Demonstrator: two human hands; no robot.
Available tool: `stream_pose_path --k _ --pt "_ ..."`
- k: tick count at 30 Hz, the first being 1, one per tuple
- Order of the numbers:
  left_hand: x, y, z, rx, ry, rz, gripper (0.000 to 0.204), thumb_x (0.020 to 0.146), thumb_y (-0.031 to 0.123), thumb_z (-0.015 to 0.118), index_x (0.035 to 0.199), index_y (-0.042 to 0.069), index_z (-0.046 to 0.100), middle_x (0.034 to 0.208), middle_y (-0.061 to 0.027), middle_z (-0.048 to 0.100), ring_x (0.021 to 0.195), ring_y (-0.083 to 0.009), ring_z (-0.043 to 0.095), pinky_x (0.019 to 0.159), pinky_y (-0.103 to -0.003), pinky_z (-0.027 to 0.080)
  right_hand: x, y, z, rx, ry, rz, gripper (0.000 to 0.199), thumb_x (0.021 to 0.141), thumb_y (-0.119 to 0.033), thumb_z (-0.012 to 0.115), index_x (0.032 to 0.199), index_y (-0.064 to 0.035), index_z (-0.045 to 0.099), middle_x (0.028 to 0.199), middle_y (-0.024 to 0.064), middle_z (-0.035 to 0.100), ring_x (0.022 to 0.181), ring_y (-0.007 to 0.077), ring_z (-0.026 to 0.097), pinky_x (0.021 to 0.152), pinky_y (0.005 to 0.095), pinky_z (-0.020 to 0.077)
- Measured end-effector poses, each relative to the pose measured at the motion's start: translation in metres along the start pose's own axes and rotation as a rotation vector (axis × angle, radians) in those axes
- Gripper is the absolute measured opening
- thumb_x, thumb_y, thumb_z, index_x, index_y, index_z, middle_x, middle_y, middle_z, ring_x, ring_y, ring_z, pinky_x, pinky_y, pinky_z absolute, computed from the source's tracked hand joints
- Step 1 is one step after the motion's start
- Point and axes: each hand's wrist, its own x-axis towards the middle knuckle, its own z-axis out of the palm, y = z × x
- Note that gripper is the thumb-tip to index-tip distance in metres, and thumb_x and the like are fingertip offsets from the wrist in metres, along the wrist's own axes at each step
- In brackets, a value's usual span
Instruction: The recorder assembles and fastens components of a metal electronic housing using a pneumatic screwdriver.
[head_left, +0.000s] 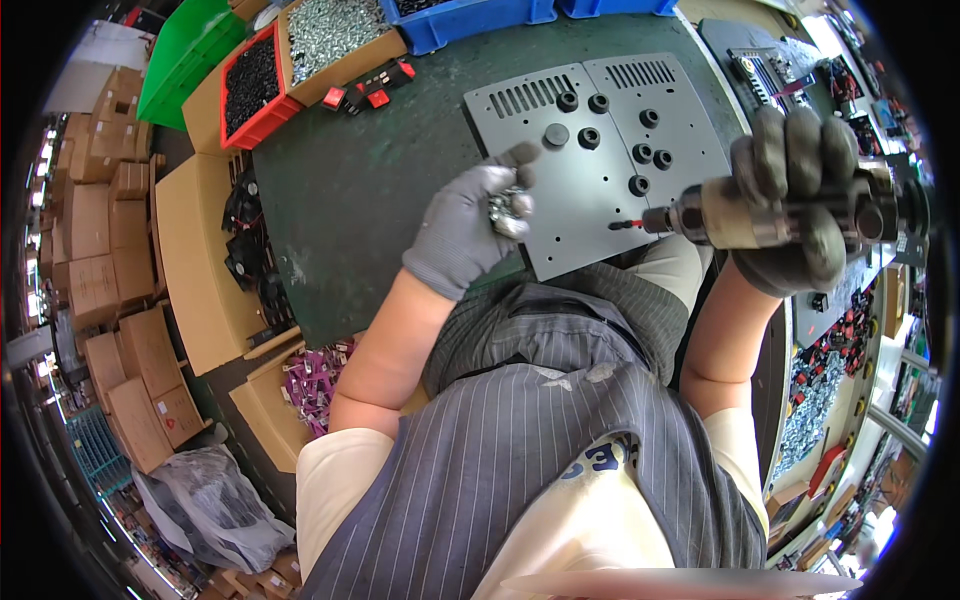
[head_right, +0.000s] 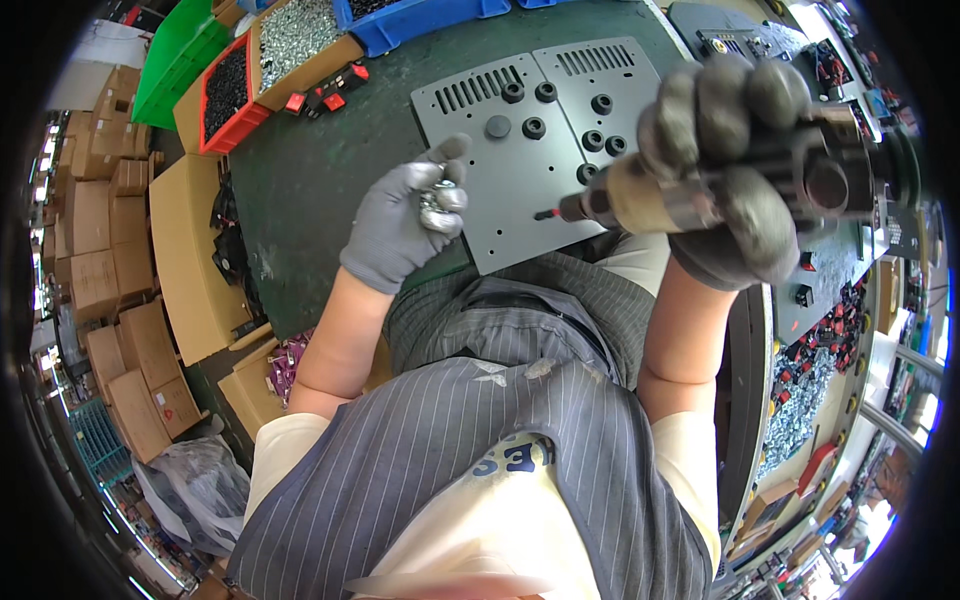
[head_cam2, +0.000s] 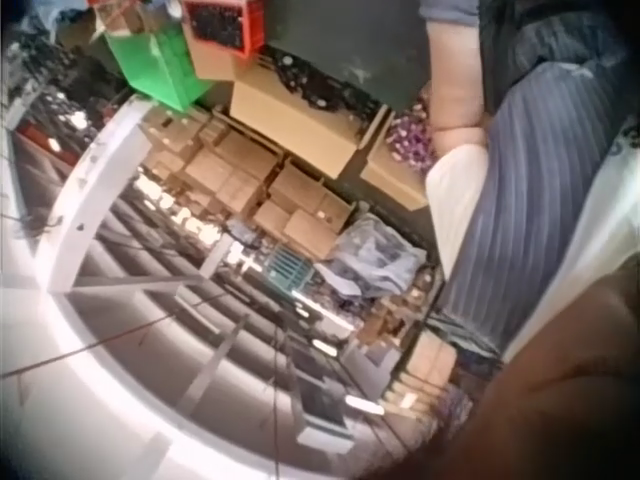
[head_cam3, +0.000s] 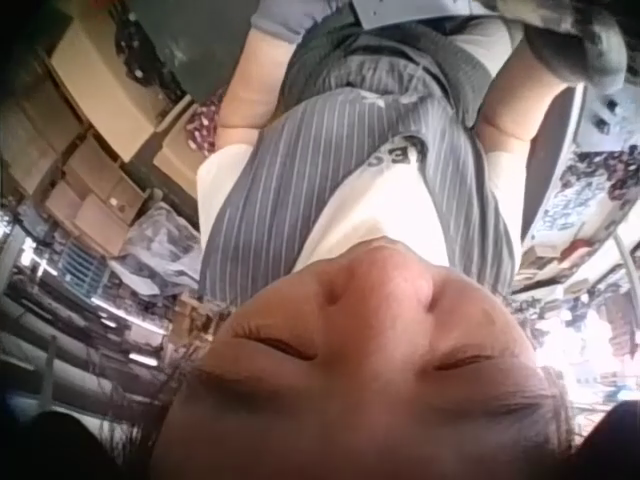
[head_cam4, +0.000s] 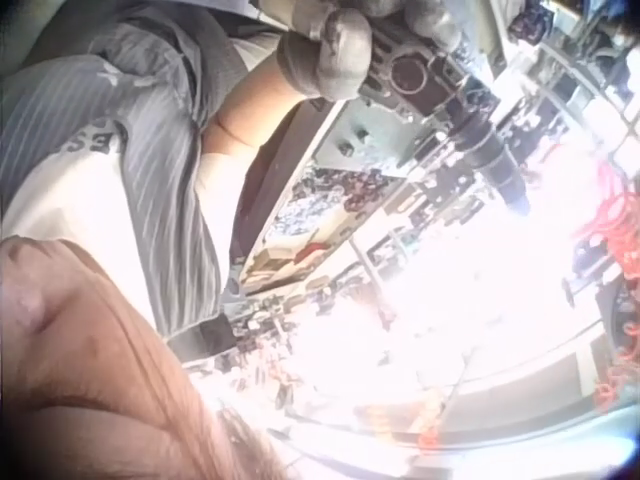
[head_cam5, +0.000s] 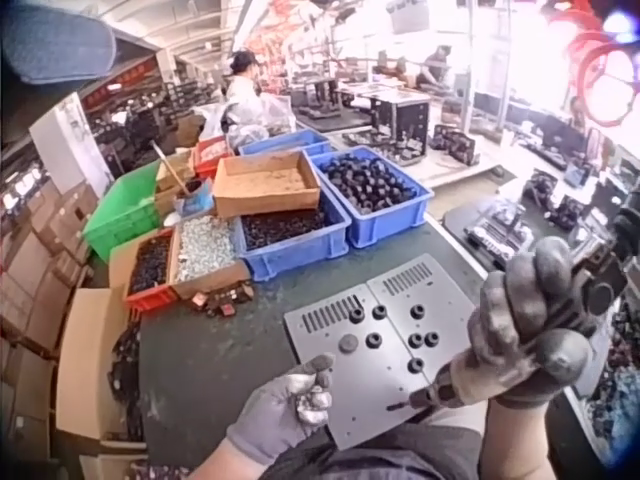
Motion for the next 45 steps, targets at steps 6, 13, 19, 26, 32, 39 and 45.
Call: stream_pose_path --k 6,13,19,26,32,39,45 --pt "-0.004 -0.020 0.002 0.097 0.072 -0.052 0.031 0.093 0.009 0.045 0.123 0.003 0.048 0.098 -0.0065 0.056 0.072 -0.0113 0.053 0.052 -0.019 0.044 0.015 0.027 0.023 -0.034 0.023 -0.063 0.045 0.072 -0.009 0.056 0.116 -0.0039 0.049 0.086 0.0035 0.039 0.080 0.0178 0.037 0.068 0.0288 0.0338" --pt "-0.010 -0.024 -0.003 0.048 0.018 -0.105 0.030 0.095 0.027 0.048 0.112 0.004 0.052 0.080 -0.0037 0.054 0.057 -0.0079 0.046 0.041 -0.017 0.036 0.006 0.040 0.041 -0.127 0.120 -0.061 0.044 0.073 -0.010 0.059 0.116 -0.0071 0.049 0.086 0.0041 0.041 0.081 0.0190 0.038 0.068 0.0300 0.0339" --pt "-0.009 -0.029 0.007 0.079 0.047 -0.127 0.033 0.094 0.032 0.049 0.107 0.003 0.054 0.073 -0.0022 0.051 0.050 -0.0068 0.043 0.038 -0.017 0.034 -0.003 0.045 0.045 -0.166 0.210 -0.079 0.043 0.072 -0.009 0.059 0.115 -0.0074 0.050 0.085 0.0044 0.041 0.080 0.0187 0.039 0.067 0.0300 0.0350" --pt "-0.008 -0.034 0.008 0.099 0.076 -0.148 0.030 0.094 0.034 0.050 0.099 0.005 0.053 0.071 -0.0027 0.051 0.050 -0.0073 0.042 0.037 -0.018 0.031 -0.008 0.039 0.049 -0.266 0.159 -0.115 0.047 0.073 -0.008 0.056 0.119 -0.0083 0.051 0.082 0.0010 0.039 0.077 0.0166 0.039 0.064 0.0277 0.0347" --pt "-0.009 -0.036 0.016 0.175 0.148 -0.161 0.032 0.093 0.036 0.051 0.094 0.005 0.053 0.071 -0.0030 0.052 0.049 -0.0071 0.043 0.039 -0.017 0.032 -0.010 0.034 0.047 -0.197 0.074 -0.104 0.048 0.072 -0.007 0.055 0.120 -0.0085 0.052 0.080 0.0008 0.038 0.074 0.0160 0.038 0.062 0.0271 0.0318" --pt "-0.007 -0.043 0.014 0.303 0.020 -0.173 0.035 0.092 0.039 0.052 0.095 0.004 0.054 0.072 -0.0026 0.052 0.050 -0.0071 0.043 0.039 -0.018 0.032 -0.013 0.032 0.032 -0.302 0.133 -0.139 0.063 0.077 -0.023 0.057 0.133 -0.0052 0.037 0.127 0.0156 0.047 0.125 0.0417 0.034 0.106 0.0591 0.0223" --pt "-0.001 -0.049 0.006 0.030 -0.102 -0.222 0.036 0.092 0.041 0.052 0.098 0.005 0.056 0.071 -0.0020 0.053 0.049 -0.0069 0.042 0.038 -0.019 0.032 -0.004 0.052 0.015 0.059 -0.229 0.121 0.064 0.066 -0.030 0.078 0.118 -0.0146 0.044 0.101 0.0096 0.053 0.086 0.0242 0.055 0.073 0.0458 0.0470"
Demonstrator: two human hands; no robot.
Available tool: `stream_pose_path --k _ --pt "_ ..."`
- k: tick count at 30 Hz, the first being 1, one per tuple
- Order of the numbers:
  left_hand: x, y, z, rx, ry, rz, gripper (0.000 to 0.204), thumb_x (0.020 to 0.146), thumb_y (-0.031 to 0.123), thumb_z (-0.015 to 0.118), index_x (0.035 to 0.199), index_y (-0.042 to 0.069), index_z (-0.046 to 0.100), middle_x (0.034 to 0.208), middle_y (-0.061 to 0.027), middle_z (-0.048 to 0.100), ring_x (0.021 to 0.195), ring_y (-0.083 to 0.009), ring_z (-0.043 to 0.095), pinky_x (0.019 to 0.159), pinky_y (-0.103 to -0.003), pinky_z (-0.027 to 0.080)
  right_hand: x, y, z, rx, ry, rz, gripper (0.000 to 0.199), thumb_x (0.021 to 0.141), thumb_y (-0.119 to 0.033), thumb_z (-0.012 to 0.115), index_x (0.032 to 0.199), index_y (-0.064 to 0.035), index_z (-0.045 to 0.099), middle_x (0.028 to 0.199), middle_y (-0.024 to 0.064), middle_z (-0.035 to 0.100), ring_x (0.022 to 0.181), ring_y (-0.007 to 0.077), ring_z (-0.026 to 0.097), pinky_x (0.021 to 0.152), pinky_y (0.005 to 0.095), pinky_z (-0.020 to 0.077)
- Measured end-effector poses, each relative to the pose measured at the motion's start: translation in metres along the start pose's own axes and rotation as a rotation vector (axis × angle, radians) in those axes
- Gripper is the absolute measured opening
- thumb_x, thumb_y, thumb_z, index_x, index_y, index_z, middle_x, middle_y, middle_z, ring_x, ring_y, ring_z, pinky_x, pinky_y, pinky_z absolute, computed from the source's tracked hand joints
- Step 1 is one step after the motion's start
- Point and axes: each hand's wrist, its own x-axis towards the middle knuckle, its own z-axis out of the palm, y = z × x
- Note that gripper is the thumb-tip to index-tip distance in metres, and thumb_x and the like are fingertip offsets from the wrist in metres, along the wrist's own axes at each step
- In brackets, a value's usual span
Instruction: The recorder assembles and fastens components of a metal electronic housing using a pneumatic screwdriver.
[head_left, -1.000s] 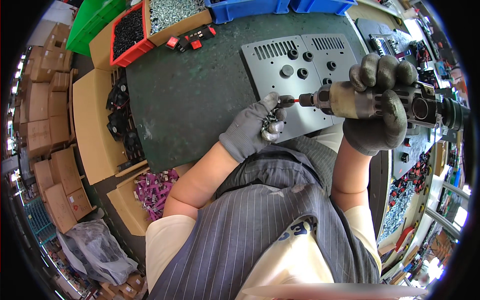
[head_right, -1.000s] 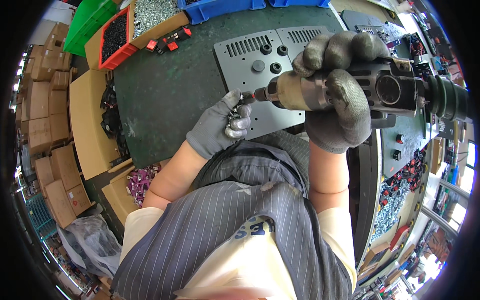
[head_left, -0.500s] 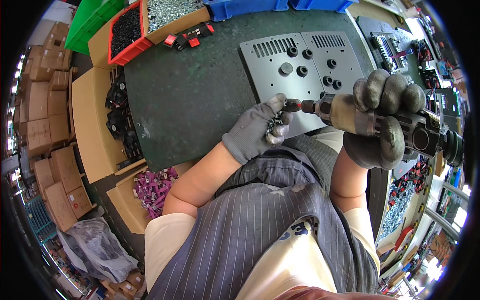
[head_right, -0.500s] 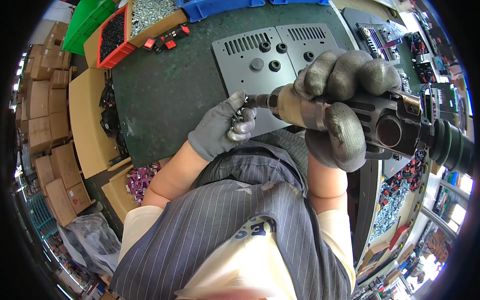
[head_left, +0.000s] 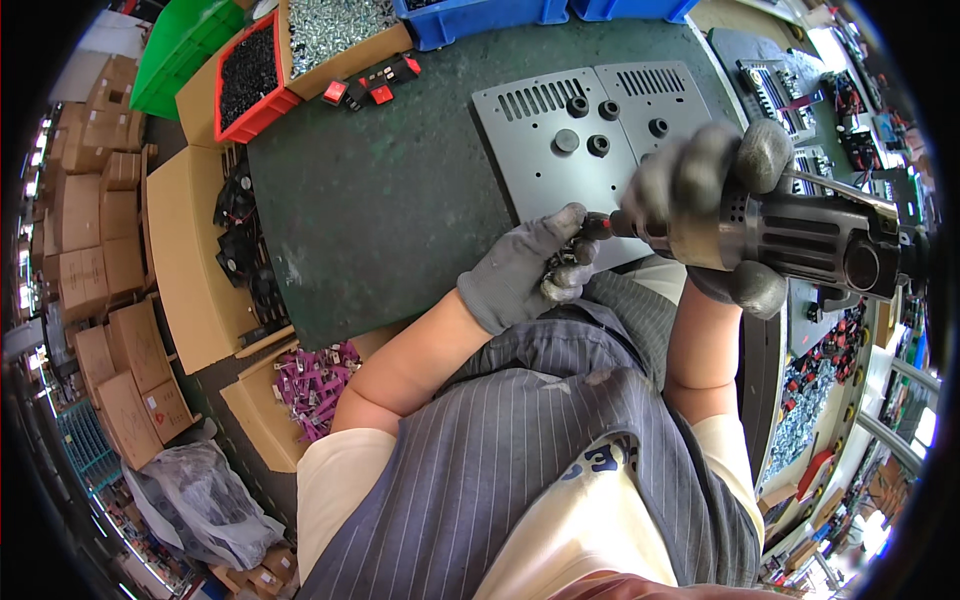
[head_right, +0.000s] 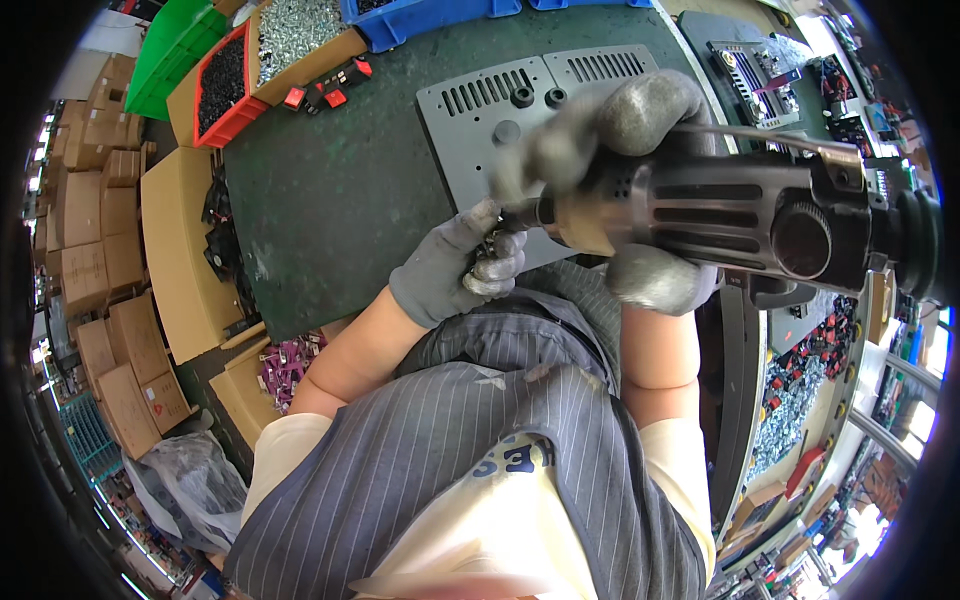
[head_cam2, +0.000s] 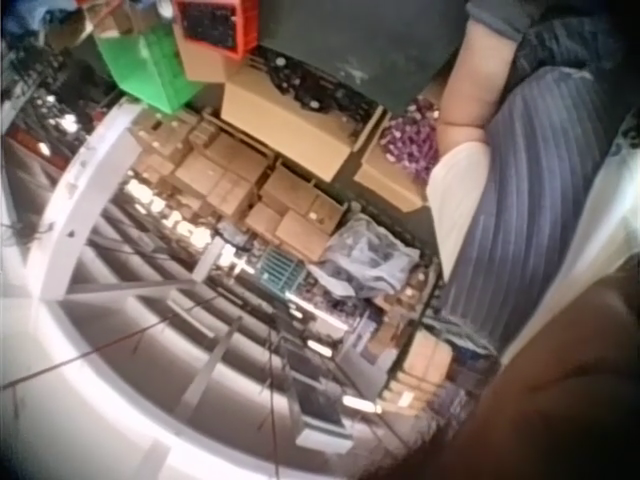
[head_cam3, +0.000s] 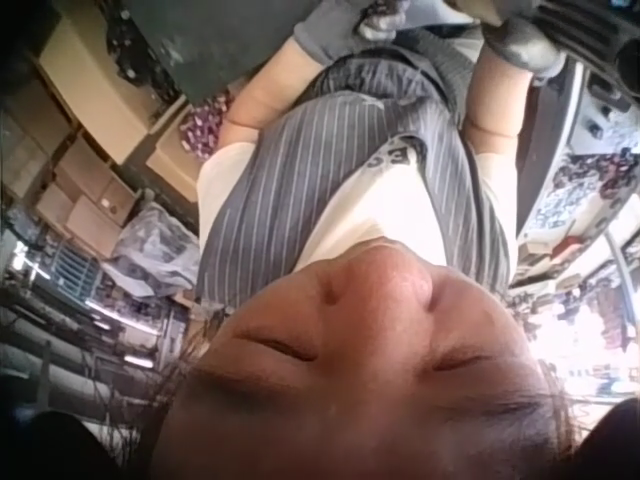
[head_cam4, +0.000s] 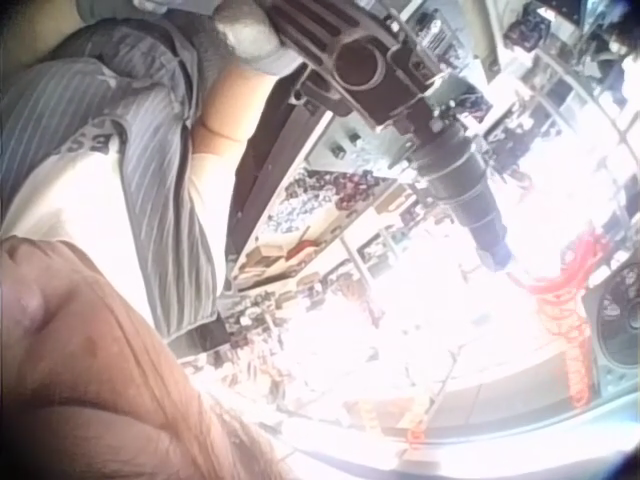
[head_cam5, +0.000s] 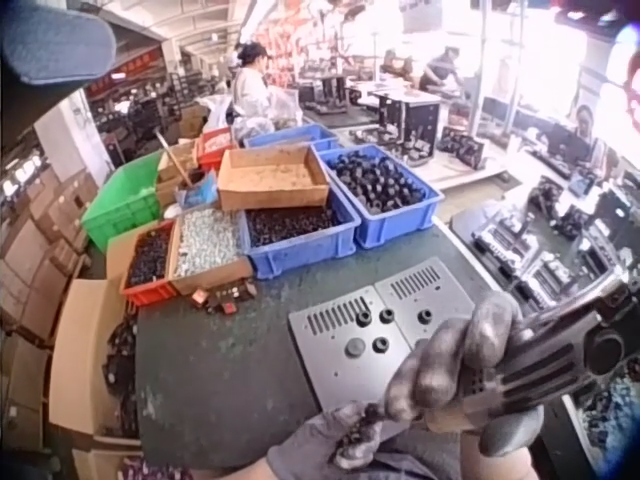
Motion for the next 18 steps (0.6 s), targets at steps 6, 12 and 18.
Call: stream_pose_path --k 6,12,18 --pt "-0.005 0.000 0.021 0.221 0.116 -0.120 0.047 0.093 0.042 0.047 0.114 0.001 0.050 0.074 -0.0032 0.052 0.052 -0.0080 0.041 0.040 -0.018 0.030 -0.001 -0.003 -0.008 0.085 0.110 -0.057 0.054 0.079 -0.026 0.061 0.123 -0.0027 0.041 0.082 0.0037 0.051 0.061 0.0120 0.046 0.049 0.0254 0.0406" --pt "-0.007 0.055 -0.002 0.187 0.237 0.016 0.037 0.092 0.017 0.045 0.124 0.000 0.044 0.081 -0.0037 0.054 0.059 -0.0103 0.050 0.043 -0.017 0.036 -0.008 -0.020 -0.016 0.164 0.480 -0.098 0.040 0.082 -0.024 0.053 0.114 -0.0024 0.044 0.082 0.0053 0.048 0.072 0.0159 0.044 0.066 0.0303 0.0348" --pt "0.009 0.100 -0.003 0.854 0.383 0.332 0.038 0.086 0.021 0.055 0.118 0.000 0.053 0.081 -0.0036 0.061 0.067 -0.0110 0.054 0.054 -0.022 0.044 -0.008 -0.018 -0.016 0.005 0.708 -0.089 0.035 0.080 -0.024 0.055 0.107 -0.0037 0.045 0.078 0.0048 0.045 0.070 0.0160 0.043 0.066 0.0304 0.0333"
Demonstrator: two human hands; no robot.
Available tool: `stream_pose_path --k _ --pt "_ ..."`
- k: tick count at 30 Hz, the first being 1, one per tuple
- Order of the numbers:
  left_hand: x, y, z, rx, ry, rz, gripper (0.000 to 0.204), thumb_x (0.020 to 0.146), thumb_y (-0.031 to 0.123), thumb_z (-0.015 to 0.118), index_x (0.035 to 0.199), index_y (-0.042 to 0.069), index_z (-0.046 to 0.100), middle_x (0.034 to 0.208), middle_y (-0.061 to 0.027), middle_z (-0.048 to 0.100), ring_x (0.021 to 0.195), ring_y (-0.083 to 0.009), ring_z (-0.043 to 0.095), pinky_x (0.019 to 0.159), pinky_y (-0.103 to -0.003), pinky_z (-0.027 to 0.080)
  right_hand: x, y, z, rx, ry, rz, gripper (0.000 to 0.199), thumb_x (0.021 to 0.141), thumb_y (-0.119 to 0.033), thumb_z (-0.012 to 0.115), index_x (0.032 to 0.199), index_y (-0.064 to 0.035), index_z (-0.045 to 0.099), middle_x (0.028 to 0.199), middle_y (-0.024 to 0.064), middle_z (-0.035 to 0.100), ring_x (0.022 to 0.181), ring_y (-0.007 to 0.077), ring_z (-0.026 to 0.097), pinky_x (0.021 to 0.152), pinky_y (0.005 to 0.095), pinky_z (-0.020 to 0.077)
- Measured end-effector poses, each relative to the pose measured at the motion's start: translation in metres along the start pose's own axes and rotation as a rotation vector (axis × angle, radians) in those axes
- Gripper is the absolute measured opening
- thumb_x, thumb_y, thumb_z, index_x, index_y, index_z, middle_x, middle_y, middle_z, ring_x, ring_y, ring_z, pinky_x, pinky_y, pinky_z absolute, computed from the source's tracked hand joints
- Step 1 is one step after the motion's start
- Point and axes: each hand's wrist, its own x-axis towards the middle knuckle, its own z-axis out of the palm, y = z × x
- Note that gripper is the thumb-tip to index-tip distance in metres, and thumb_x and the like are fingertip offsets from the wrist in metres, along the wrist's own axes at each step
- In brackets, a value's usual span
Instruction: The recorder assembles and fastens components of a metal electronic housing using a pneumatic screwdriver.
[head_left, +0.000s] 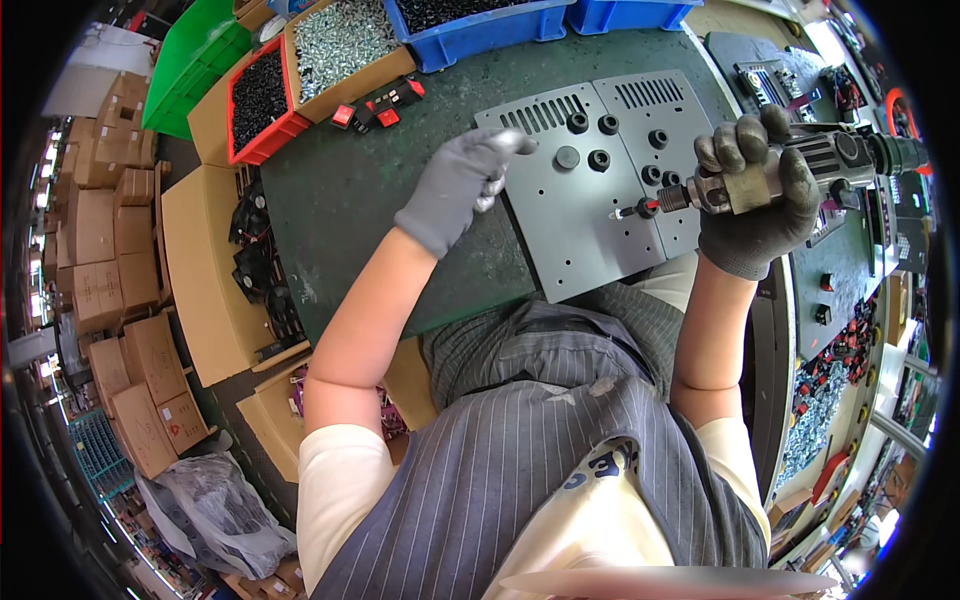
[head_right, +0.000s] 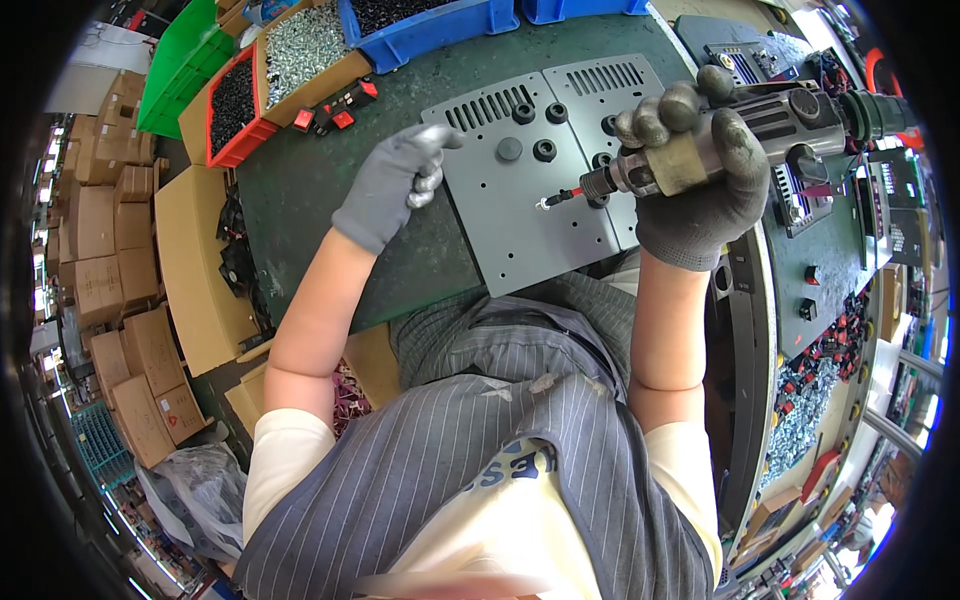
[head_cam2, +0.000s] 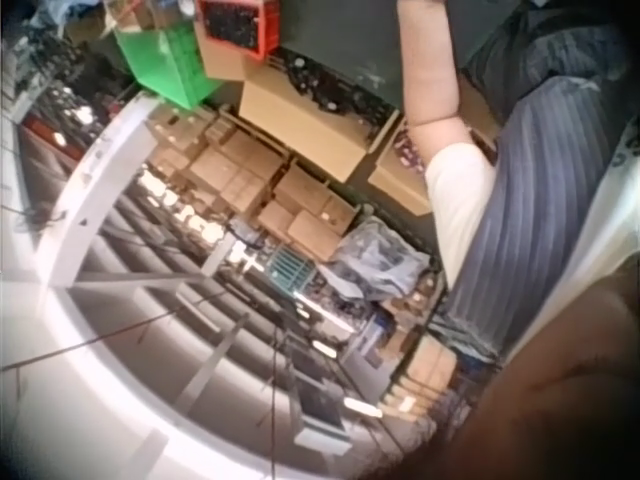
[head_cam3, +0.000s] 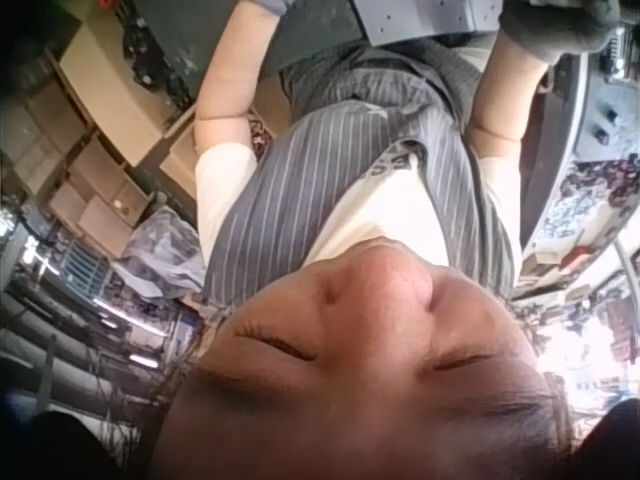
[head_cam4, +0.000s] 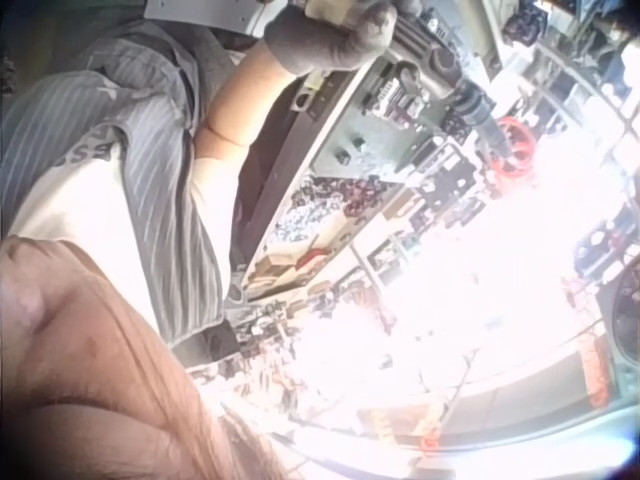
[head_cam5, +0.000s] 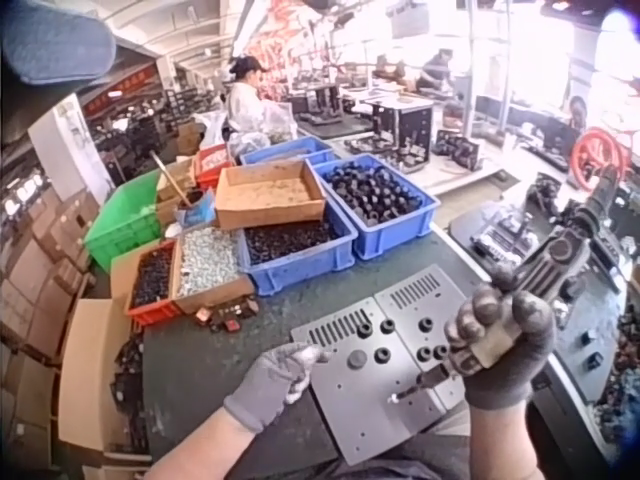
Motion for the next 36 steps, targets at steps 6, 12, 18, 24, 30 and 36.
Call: stream_pose_path --k 6,12,18,24,30,36 --pt "0.025 -0.007 0.029 1.191 -0.029 0.474 0.023 0.078 0.034 0.065 0.093 0.017 0.069 0.085 -0.0078 0.067 0.080 -0.0279 0.063 0.071 -0.036 0.049 -0.001 0.009 -0.006 0.086 -0.093 0.114 0.040 0.076 -0.022 0.055 0.112 -0.0047 0.048 0.084 0.0090 0.058 0.070 0.0207 0.053 0.070 0.0379 0.0419" --pt "0.028 0.006 -0.007 0.894 0.074 0.203 0.028 0.080 0.030 0.067 0.099 0.009 0.068 0.086 -0.0046 0.068 0.078 -0.0144 0.062 0.073 -0.028 0.048 0.000 0.014 -0.001 0.082 -0.107 0.121 0.042 0.076 -0.022 0.055 0.113 -0.0032 0.049 0.083 0.0092 0.058 0.070 0.0211 0.053 0.068 0.0381 0.0426" --pt "0.029 0.011 -0.018 1.031 0.234 0.226 0.033 0.077 0.029 0.071 0.102 0.008 0.067 0.085 -0.0028 0.068 0.076 -0.0106 0.061 0.069 -0.026 0.048 0.011 0.026 -0.003 -0.007 -0.081 0.103 0.044 0.075 -0.022 0.056 0.114 -0.0019 0.049 0.081 0.0099 0.057 0.067 0.0219 0.055 0.067 0.0392 0.0444" --pt "0.027 0.010 -0.035 0.924 0.313 0.432 0.038 0.075 0.027 0.073 0.107 0.007 0.065 0.093 -0.0076 0.067 0.076 -0.0138 0.060 0.072 -0.027 0.048 0.024 0.046 0.015 -0.139 -0.043 0.147 0.045 0.073 -0.017 0.057 0.112 0.0048 0.046 0.077 0.0122 0.056 0.065 0.0238 0.057 0.062 0.0375 0.0494" --pt "0.028 0.004 -0.038 0.861 0.221 0.420 0.038 0.077 0.026 0.072 0.109 0.007 0.064 0.096 -0.0081 0.067 0.081 -0.0147 0.060 0.074 -0.028 0.047 0.055 0.082 0.025 -0.301 -0.111 0.125 0.046 0.073 -0.017 0.057 0.112 0.0047 0.046 0.080 0.0136 0.057 0.067 0.0241 0.058 0.064 0.0368 0.0499" --pt "0.032 -0.003 -0.031 1.033 0.193 0.382 0.037 0.078 0.030 0.069 0.110 0.013 0.064 0.096 -0.0094 0.066 0.077 -0.0211 0.059 0.072 -0.031 0.048 0.074 0.119 0.041 -0.466 -0.154 0.156 0.041 0.075 -0.016 0.054 0.110 0.0051 0.048 0.080 0.0136 0.059 0.066 0.0244 0.062 0.060 0.0315 0.0501"
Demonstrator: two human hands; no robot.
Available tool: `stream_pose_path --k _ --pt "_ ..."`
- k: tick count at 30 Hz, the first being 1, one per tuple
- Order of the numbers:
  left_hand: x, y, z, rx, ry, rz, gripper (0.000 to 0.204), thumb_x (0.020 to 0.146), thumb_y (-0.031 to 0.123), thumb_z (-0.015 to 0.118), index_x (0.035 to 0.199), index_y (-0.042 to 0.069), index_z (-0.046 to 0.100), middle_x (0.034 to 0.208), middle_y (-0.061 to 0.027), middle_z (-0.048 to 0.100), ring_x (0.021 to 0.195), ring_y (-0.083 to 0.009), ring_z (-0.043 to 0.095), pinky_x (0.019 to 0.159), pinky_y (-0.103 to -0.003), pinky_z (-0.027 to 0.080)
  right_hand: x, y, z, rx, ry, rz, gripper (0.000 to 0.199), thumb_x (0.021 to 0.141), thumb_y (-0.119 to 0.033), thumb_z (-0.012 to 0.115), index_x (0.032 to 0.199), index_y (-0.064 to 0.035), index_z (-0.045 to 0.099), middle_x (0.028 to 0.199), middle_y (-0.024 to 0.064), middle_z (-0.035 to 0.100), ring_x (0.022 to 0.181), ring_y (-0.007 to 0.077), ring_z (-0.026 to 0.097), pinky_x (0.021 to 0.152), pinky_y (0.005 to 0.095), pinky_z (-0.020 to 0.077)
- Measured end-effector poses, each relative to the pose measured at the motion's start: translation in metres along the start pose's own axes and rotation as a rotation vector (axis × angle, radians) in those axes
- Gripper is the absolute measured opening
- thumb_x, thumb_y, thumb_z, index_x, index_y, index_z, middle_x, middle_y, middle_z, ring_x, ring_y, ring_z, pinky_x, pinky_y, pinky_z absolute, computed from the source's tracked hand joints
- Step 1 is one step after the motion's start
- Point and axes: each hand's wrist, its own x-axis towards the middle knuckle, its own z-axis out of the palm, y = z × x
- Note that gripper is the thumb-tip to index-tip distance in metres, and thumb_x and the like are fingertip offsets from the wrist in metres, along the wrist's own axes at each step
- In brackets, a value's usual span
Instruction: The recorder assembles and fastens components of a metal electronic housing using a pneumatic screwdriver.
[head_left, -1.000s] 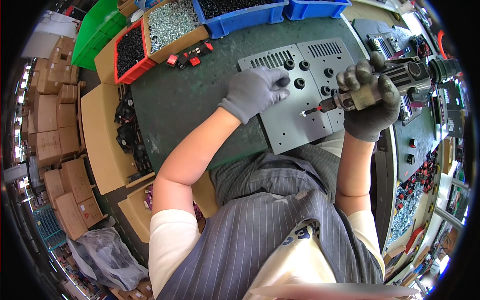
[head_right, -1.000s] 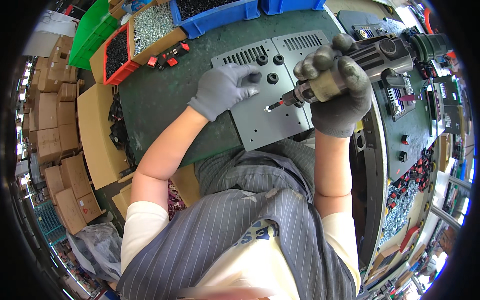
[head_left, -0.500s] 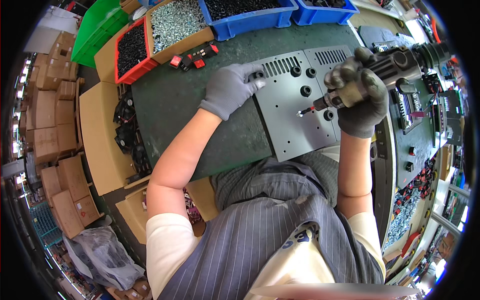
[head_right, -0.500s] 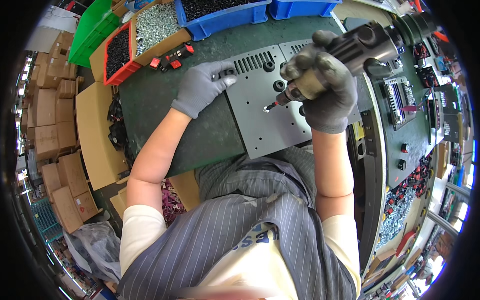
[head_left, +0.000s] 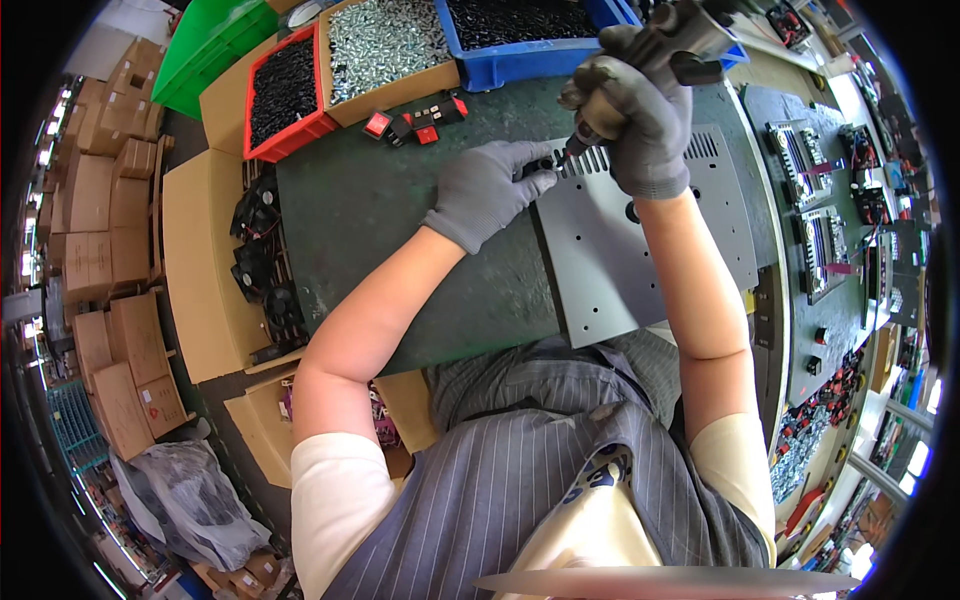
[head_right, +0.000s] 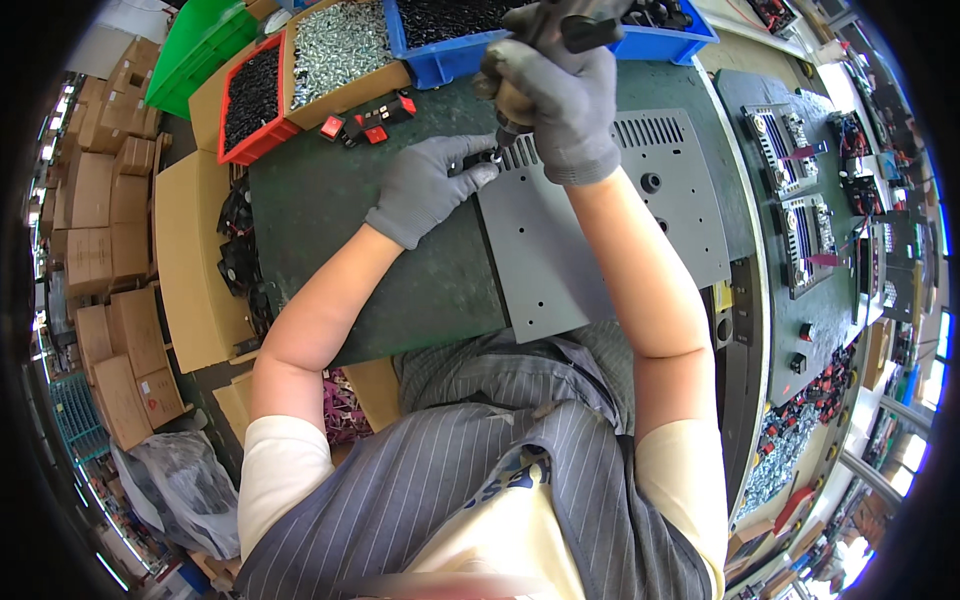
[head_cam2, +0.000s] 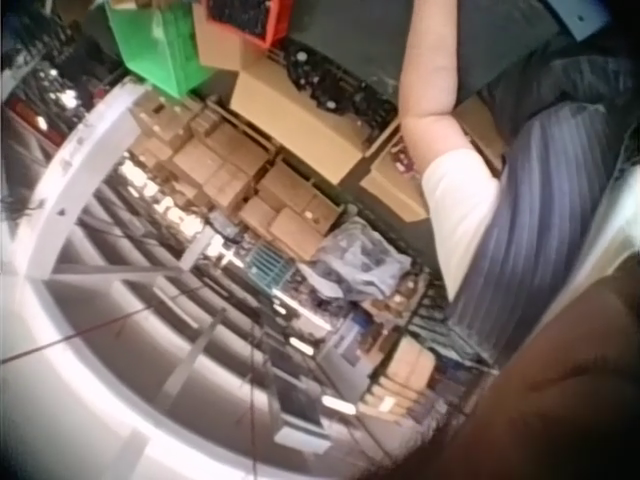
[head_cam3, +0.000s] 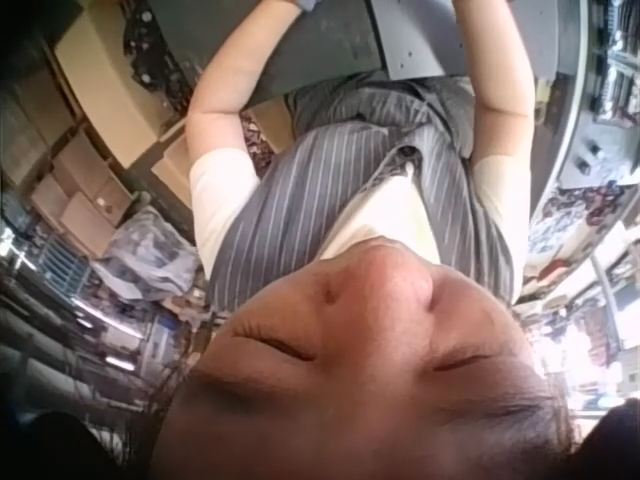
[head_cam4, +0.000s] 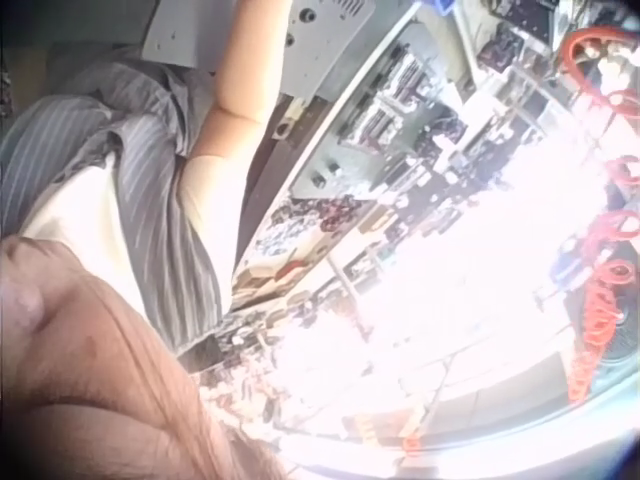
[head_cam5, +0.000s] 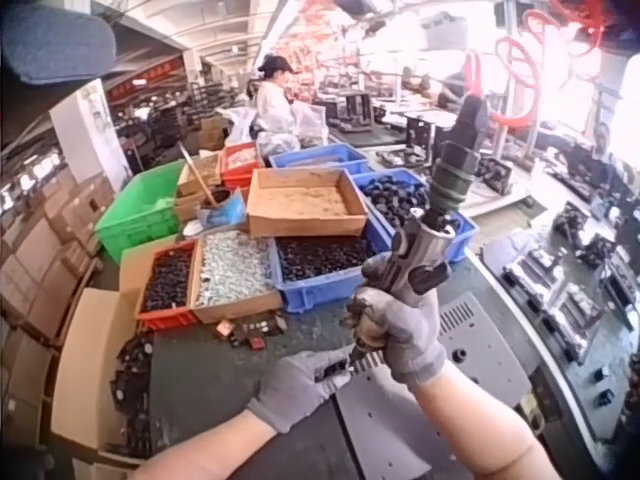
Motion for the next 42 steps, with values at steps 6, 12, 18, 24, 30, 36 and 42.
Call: stream_pose_path --k 6,12,18,24,30,36,42 --pt "0.002 0.003 -0.003 0.082 -0.014 0.033 0.035 0.077 0.035 0.067 0.102 0.010 0.066 0.090 -0.0093 0.065 0.079 -0.0250 0.060 0.070 -0.035 0.047 0.010 0.009 0.024 -0.165 -0.097 0.117 0.031 0.073 -0.010 0.060 0.099 0.0033 0.050 0.074 0.0125 0.058 0.065 0.0208 0.061 0.060 0.0302 0.0495" --pt "0.003 -0.002 0.000 0.140 0.051 0.082 0.034 0.078 0.037 0.065 0.099 0.009 0.067 0.088 -0.0100 0.065 0.080 -0.0267 0.060 0.070 -0.036 0.047 0.013 0.018 0.022 -0.159 -0.134 0.112 0.026 0.074 -0.008 0.059 0.095 0.0030 0.052 0.072 0.0119 0.058 0.063 0.0205 0.060 0.059 0.0298 0.0487" --pt "0.004 0.003 -0.001 0.238 0.054 0.033 0.033 0.078 0.037 0.065 0.097 0.010 0.067 0.087 -0.0104 0.065 0.078 -0.0273 0.060 0.068 -0.037 0.048 0.017 0.024 0.023 -0.005 -0.173 0.124 0.030 0.074 -0.006 0.062 0.100 0.0042 0.052 0.073 0.0105 0.058 0.060 0.0190 0.059 0.057 0.0289 0.0480" --pt "0.007 0.008 -0.003 0.169 -0.015 -0.051 0.031 0.077 0.030 0.068 0.101 0.012 0.065 0.083 -0.0084 0.065 0.075 -0.0229 0.062 0.066 -0.035 0.047 0.024 0.017 0.017 -0.041 -0.237 0.089 0.037 0.074 -0.007 0.064 0.107 0.0016 0.052 0.079 0.0082 0.059 0.064 0.0161 0.060 0.057 0.0276 0.0479" --pt "0.017 -0.013 -0.017 -1.217 0.016 -0.589 0.025 0.087 0.022 0.055 0.108 0.008 0.057 0.072 0.0007 0.051 0.057 -0.0062 0.046 0.042 -0.018 0.033 -0.022 -0.051 0.007 0.151 -0.023 0.014 0.043 0.069 -0.015 0.059 0.107 0.0012 0.048 0.075 0.0126 0.055 0.064 0.0235 0.058 0.061 0.0347 0.0493" --pt "-0.023 -0.003 -0.013 -1.696 -0.091 -0.638 0.026 0.091 0.016 0.045 0.114 0.008 0.054 0.077 0.0005 0.053 0.056 -0.0067 0.043 0.040 -0.017 0.033 -0.066 -0.054 -0.018 0.467 0.050 0.107 0.039 0.070 -0.017 0.061 0.105 -0.0041 0.049 0.073 0.0090 0.055 0.061 0.0226 0.057 0.058 0.0385 0.0488" --pt "-0.050 0.022 0.000 -1.647 0.008 -0.578 0.027 0.094 0.015 0.044 0.118 0.007 0.053 0.079 -0.0015 0.052 0.059 -0.0073 0.044 0.042 -0.017 0.033 -0.091 -0.049 -0.036 0.635 0.077 0.097 0.036 0.074 -0.021 0.058 0.107 -0.0077 0.053 0.073 0.0075 0.056 0.061 0.0215 0.057 0.062 0.0381 0.0467"
